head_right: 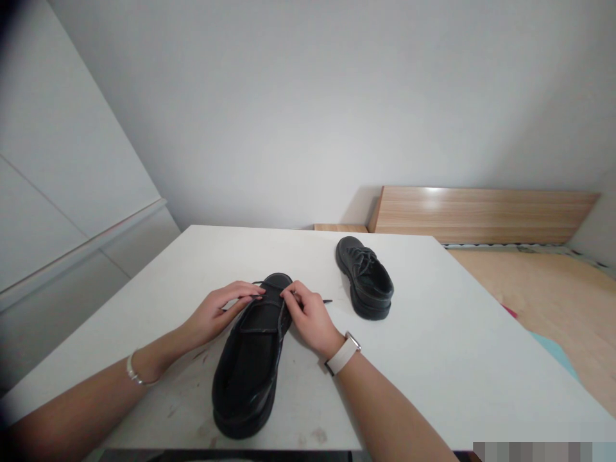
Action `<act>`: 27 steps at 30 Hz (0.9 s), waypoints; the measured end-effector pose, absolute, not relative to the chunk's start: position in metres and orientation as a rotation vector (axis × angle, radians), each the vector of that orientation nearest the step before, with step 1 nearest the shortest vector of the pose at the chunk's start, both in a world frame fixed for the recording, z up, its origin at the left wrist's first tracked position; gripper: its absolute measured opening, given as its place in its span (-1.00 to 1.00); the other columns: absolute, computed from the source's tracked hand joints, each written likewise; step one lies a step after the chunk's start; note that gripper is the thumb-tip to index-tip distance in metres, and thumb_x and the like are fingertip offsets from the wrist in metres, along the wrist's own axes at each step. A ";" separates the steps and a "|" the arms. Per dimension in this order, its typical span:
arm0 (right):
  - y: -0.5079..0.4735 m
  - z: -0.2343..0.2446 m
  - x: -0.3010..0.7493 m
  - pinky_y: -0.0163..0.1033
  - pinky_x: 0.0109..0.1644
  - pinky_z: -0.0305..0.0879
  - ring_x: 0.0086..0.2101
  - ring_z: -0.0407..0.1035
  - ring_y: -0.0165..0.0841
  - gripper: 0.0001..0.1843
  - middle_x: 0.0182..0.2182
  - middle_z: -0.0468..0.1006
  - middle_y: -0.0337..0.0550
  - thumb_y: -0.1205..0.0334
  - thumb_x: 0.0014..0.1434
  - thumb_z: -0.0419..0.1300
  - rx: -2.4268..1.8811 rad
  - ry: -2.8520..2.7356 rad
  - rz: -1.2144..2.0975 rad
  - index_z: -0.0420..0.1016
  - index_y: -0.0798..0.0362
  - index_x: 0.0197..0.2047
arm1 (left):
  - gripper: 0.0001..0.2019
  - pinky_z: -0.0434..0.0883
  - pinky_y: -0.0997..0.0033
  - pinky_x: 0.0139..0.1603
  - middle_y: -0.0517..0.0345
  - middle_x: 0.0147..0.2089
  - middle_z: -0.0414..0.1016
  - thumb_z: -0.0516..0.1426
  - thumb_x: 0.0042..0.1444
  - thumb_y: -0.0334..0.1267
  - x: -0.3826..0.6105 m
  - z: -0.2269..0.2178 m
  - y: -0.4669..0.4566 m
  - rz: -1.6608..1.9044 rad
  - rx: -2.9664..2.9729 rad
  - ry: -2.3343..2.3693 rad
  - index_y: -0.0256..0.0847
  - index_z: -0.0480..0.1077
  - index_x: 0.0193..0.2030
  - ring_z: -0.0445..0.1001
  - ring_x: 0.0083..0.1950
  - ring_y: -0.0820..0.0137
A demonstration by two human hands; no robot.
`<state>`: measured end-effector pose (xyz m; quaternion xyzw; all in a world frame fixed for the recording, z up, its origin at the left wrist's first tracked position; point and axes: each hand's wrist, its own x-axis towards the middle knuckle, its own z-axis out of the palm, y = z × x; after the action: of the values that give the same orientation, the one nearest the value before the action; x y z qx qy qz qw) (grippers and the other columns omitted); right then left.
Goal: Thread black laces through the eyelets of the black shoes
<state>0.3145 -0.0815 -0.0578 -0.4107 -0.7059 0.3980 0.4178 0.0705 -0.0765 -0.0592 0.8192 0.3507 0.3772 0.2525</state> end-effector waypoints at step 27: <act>-0.082 -0.057 0.314 -0.29 -0.37 0.07 -0.47 0.16 -0.42 -0.64 -0.52 0.29 -0.31 -0.07 0.37 0.03 -1.048 -1.768 1.010 0.41 0.05 -0.23 | -0.74 0.42 0.21 0.18 -0.01 0.06 0.58 0.03 0.40 -0.19 0.071 -0.057 -0.077 1.028 2.239 0.946 -0.14 0.52 0.03 0.51 0.11 0.27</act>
<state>0.3138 -0.0817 -0.0572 -0.4168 -0.7032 0.4018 0.4128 0.0710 -0.0768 -0.0566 0.8218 0.3471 0.3773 0.2485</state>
